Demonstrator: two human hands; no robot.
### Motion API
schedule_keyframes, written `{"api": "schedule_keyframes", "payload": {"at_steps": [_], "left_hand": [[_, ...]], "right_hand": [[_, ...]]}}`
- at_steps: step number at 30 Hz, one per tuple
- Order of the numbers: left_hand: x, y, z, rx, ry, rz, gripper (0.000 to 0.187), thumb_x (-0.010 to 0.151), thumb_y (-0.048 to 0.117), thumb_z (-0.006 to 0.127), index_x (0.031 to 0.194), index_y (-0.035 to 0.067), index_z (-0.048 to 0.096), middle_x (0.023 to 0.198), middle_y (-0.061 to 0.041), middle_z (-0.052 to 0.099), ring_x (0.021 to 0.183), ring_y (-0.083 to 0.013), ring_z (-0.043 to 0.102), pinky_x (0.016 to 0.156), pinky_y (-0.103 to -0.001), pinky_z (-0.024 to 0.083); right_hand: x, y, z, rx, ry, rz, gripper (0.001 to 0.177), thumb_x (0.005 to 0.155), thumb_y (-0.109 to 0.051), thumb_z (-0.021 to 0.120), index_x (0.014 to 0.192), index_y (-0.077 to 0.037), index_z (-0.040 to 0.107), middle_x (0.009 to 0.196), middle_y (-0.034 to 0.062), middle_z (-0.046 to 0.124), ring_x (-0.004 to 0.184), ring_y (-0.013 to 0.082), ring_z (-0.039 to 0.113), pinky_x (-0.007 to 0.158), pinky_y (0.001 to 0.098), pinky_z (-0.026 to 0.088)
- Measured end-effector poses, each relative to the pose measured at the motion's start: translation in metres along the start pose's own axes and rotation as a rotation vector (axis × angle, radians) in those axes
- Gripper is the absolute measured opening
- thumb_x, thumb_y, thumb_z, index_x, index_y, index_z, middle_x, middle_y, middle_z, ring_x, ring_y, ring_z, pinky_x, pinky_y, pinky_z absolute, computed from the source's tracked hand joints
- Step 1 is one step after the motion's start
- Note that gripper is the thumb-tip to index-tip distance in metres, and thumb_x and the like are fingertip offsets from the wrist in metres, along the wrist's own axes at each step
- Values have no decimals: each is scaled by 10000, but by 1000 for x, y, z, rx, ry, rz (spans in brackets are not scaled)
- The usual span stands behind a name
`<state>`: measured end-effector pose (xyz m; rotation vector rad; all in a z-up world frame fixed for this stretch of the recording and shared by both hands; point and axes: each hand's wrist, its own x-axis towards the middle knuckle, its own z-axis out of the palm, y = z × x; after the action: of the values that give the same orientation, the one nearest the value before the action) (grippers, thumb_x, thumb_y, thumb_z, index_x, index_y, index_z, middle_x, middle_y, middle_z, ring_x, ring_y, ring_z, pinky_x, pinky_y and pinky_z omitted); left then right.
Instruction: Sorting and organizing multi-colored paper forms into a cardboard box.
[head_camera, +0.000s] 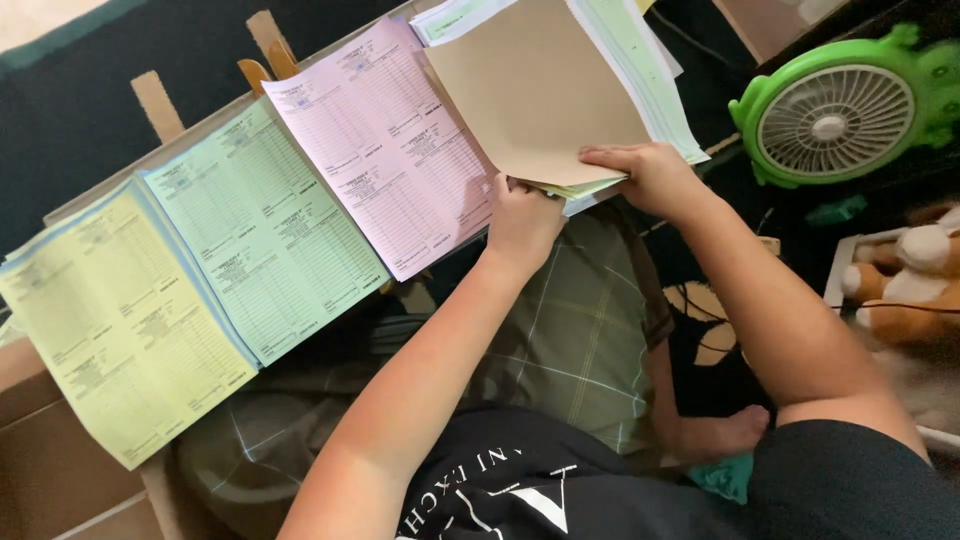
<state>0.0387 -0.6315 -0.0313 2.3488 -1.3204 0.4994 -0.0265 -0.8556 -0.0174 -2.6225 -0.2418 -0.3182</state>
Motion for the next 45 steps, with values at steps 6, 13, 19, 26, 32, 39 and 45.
{"api": "schedule_keyframes", "payload": {"at_steps": [6, 13, 19, 26, 32, 39, 45], "left_hand": [[-10, -8, 36, -41, 220, 37, 146, 732, 129, 822, 664, 121, 694, 585, -41, 609, 665, -259, 603, 770, -446, 367], [-21, -13, 10, -74, 283, -82, 146, 695, 182, 804, 765, 178, 675, 752, 0, 606, 832, -224, 560, 773, -419, 405], [-94, -85, -102, 19, -48, -388, 207, 837, 249, 808, 982, 118, 740, 1015, -80, 646, 973, -292, 588, 796, -435, 463], [-137, -114, -122, -59, -197, -298, 453, 756, 216, 882, 1158, 72, 732, 1156, -111, 649, 1114, -290, 608, 905, -484, 467], [-161, -125, -81, -57, -18, -311, 453, 689, 271, 872, 1109, 157, 748, 1032, -50, 621, 1083, -266, 577, 858, -414, 442], [-147, -120, -114, -163, -64, -390, 419, 688, 300, 877, 1070, 174, 759, 1132, -55, 632, 1111, -294, 570, 887, -432, 467], [-135, -126, -121, -319, -145, -547, 447, 630, 375, 900, 1025, 195, 791, 1093, -62, 663, 1077, -310, 608, 878, -453, 502]], "right_hand": [[-8, -2, 6, -50, -9, -39, 479, 882, -76, 629, 1324, -257, 676, 1360, -76, 699, 1139, 275, 691, 915, 441, 573], [-8, 17, 19, -156, 64, -238, 457, 906, -195, 615, 1359, -166, 661, 1360, 23, 687, 1166, 288, 696, 935, 409, 563], [19, 8, -31, 8, 239, 141, 98, 1087, -38, 676, 1099, -131, 646, 904, 54, 589, 905, 290, 543, 735, 449, 416], [110, -135, 6, -248, 382, -360, 436, 876, 196, 656, 1273, 29, 726, 1170, 150, 802, 885, 255, 776, 649, 357, 631], [98, -145, 102, -220, -31, -305, 379, 817, -136, 655, 1194, -153, 688, 1147, 56, 780, 995, 318, 743, 748, 470, 590], [77, -153, 105, -76, -127, -175, 478, 776, -3, 579, 1216, -164, 668, 1241, 51, 746, 1070, 343, 705, 781, 527, 559], [75, -148, 108, 34, -140, -87, 504, 800, -47, 626, 1246, -276, 684, 1269, -66, 731, 1119, 279, 690, 890, 453, 556]]}}
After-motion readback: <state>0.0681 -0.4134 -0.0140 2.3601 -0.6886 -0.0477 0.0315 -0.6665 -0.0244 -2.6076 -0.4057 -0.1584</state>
